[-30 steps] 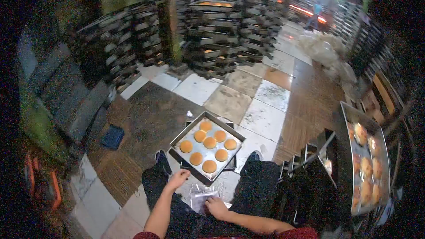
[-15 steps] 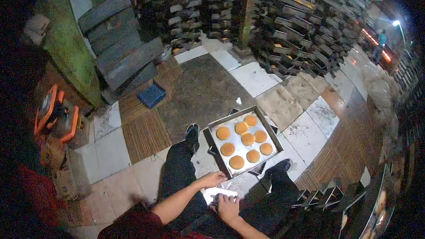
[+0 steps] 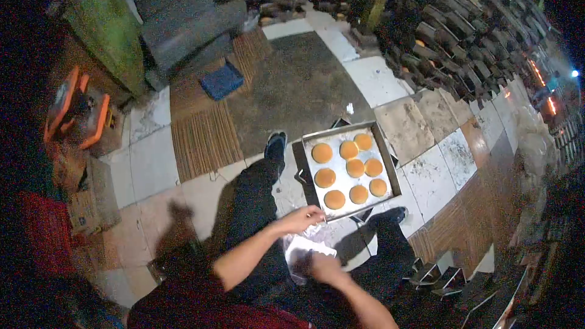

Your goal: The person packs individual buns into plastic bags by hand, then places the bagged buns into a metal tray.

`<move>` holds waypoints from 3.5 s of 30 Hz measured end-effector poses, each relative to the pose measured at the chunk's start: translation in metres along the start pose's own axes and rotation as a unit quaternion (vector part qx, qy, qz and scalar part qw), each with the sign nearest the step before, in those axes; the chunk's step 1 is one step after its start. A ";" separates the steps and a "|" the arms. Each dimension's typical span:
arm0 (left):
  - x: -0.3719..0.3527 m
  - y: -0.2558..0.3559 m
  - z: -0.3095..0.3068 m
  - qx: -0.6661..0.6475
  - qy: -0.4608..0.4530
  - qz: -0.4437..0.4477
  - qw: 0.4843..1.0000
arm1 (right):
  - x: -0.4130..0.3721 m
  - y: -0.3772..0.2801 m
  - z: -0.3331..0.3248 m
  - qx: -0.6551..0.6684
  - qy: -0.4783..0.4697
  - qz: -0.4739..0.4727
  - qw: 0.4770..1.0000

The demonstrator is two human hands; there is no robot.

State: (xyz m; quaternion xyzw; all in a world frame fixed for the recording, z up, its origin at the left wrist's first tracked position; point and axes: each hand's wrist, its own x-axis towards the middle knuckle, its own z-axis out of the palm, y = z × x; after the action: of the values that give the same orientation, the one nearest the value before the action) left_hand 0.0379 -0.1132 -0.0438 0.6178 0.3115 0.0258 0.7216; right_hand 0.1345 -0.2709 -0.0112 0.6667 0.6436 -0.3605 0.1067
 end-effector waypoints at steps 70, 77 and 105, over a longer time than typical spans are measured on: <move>-0.097 0.146 0.053 -0.316 -0.138 0.359 0.867 | -0.082 -0.079 -0.066 0.345 0.523 -0.308 0.716; -0.113 0.179 0.046 -0.450 -0.090 0.335 0.823 | -0.119 -0.103 -0.144 0.072 0.507 -0.245 0.823; -0.110 0.188 0.014 -0.378 0.117 0.501 0.770 | -0.108 -0.049 -0.145 0.657 0.127 -0.274 0.691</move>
State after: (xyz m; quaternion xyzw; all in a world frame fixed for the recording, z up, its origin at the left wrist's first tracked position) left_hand 0.0215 -0.1270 0.1734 0.3561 0.0053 0.5713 0.7394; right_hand 0.1481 -0.2604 0.1752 0.4005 0.4042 -0.6166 -0.5441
